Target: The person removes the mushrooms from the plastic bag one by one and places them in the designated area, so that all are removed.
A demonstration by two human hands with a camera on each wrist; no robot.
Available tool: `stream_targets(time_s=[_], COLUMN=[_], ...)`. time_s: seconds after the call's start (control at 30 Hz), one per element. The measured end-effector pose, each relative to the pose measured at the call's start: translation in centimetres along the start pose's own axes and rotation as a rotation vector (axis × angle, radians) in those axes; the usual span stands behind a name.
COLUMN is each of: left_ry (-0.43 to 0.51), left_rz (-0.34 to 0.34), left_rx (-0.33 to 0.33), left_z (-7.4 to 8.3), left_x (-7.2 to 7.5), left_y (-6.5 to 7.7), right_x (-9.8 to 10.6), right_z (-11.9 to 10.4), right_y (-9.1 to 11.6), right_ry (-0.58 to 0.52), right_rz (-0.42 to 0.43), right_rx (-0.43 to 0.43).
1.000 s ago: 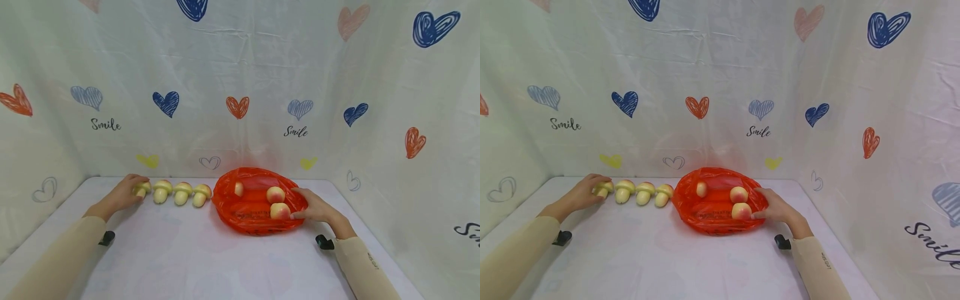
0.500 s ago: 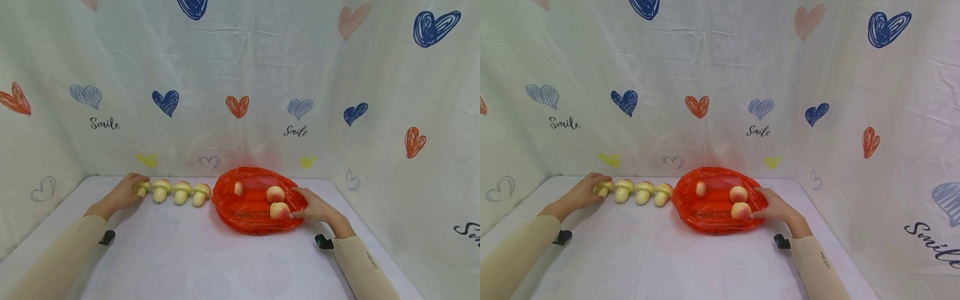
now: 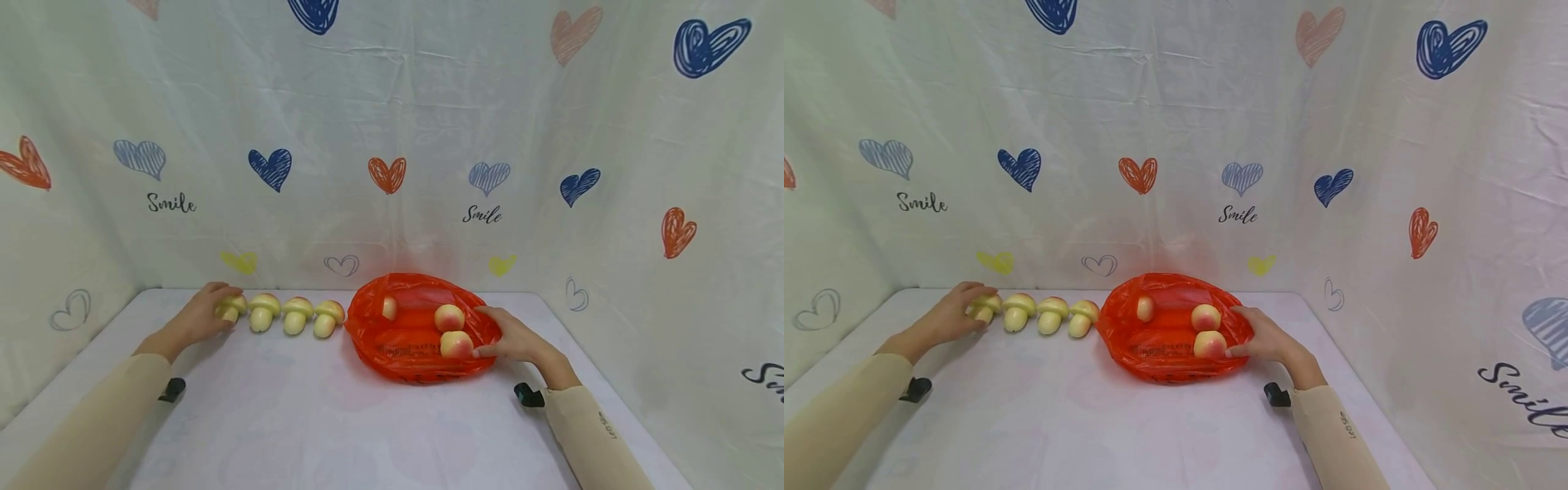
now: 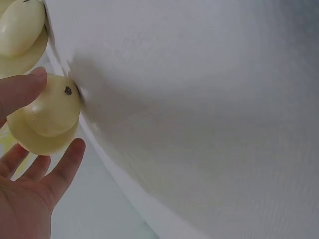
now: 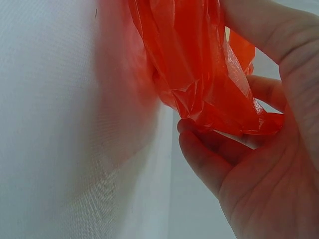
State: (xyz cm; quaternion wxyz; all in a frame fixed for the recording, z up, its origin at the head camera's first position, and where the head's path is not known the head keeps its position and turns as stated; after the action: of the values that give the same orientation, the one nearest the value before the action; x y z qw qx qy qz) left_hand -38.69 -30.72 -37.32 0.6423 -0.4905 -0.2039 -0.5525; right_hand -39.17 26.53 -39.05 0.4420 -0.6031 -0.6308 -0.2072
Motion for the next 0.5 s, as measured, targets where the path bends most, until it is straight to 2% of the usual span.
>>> stream_targets(time_s=[0.27, 0.5], left_ry=[-0.001, 0.067], left_rz=[0.055, 0.119], left_rx=[-0.018, -0.065], left_z=[0.5, 2.8], left_x=[1.1, 1.9], left_y=[0.5, 0.9], right_x=[0.1, 0.1], right_z=[-0.1, -0.1], right_y=[-0.1, 0.1], right_ry=[0.014, 0.015], right_rz=[0.005, 0.005], right_rx=[0.01, 0.015])
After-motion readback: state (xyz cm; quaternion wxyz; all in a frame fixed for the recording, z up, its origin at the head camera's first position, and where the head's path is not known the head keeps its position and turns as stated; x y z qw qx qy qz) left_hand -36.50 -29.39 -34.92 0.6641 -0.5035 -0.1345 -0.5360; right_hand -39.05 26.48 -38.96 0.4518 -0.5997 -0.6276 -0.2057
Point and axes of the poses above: each hand's wrist, its own y-axis away from the middle knuckle, its own x-axis out of the back of the hand, z = x × y, the point moved 7 cm from there along -y, towards the middle knuckle, and after that the axes turned 15 degrees about z, right-handed, at the moved point
